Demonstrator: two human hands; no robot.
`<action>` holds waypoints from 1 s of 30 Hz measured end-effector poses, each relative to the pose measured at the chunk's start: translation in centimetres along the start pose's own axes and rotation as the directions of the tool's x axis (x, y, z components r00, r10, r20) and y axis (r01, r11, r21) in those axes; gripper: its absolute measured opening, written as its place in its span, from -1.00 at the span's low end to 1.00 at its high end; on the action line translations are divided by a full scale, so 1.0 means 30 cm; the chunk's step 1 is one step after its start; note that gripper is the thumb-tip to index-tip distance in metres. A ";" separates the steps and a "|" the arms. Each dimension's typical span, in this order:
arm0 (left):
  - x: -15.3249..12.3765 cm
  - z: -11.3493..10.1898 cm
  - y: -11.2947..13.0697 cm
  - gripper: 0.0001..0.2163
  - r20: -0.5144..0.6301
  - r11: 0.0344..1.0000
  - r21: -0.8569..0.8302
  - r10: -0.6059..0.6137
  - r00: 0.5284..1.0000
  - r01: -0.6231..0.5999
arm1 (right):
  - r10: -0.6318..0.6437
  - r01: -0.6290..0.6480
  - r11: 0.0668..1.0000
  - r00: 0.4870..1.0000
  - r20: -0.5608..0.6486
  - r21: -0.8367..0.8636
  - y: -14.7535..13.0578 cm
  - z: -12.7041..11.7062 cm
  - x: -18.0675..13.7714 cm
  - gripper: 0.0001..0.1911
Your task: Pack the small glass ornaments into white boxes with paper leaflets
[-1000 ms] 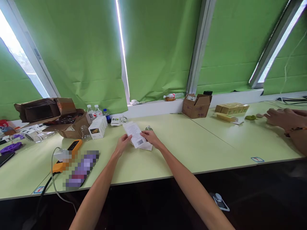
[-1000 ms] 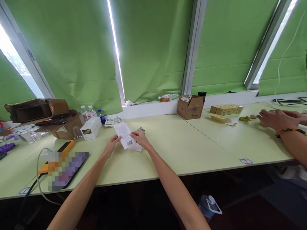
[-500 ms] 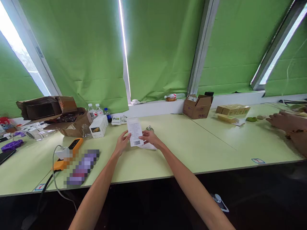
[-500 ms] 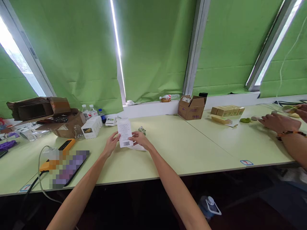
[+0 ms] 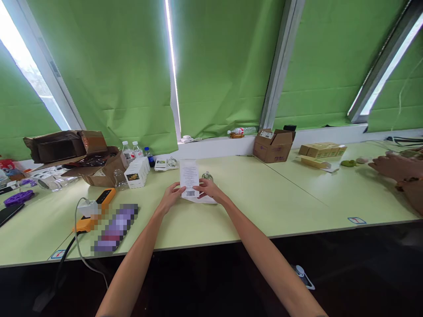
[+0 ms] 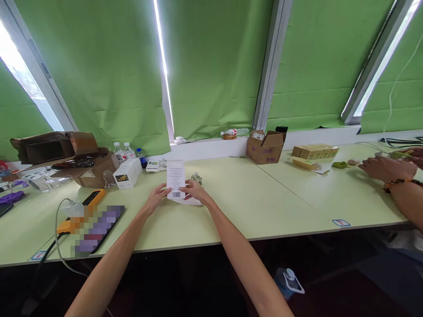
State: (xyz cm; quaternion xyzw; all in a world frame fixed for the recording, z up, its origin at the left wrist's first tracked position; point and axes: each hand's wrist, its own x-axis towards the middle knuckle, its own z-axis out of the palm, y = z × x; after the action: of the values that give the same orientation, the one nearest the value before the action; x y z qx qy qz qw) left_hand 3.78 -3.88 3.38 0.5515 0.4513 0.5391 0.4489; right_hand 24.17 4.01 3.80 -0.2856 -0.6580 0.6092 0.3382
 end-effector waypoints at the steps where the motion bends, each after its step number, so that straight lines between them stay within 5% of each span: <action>1: 0.001 -0.001 -0.003 -0.47 0.000 1.000 0.001 -0.005 1.000 0.005 | 0.003 -0.003 1.000 1.000 0.004 -0.011 0.001 -0.001 0.000 -0.48; 13: 0.002 -0.013 -0.014 -0.45 0.026 0.997 -0.009 -0.075 0.997 0.075 | 0.028 -0.028 1.000 0.999 -0.039 0.000 -0.013 0.000 -0.007 -0.48; 30: 0.003 -0.006 -0.016 -0.47 0.054 0.997 -0.027 -0.077 0.996 0.079 | 0.121 -0.117 0.945 0.993 0.004 0.304 0.000 0.006 -0.001 -0.65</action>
State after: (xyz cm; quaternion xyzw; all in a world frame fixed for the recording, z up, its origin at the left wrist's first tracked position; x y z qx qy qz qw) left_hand 3.60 -3.70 2.93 0.5408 0.4526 0.5131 0.4893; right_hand 24.03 3.86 3.78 -0.2737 -0.5356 0.7202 0.3456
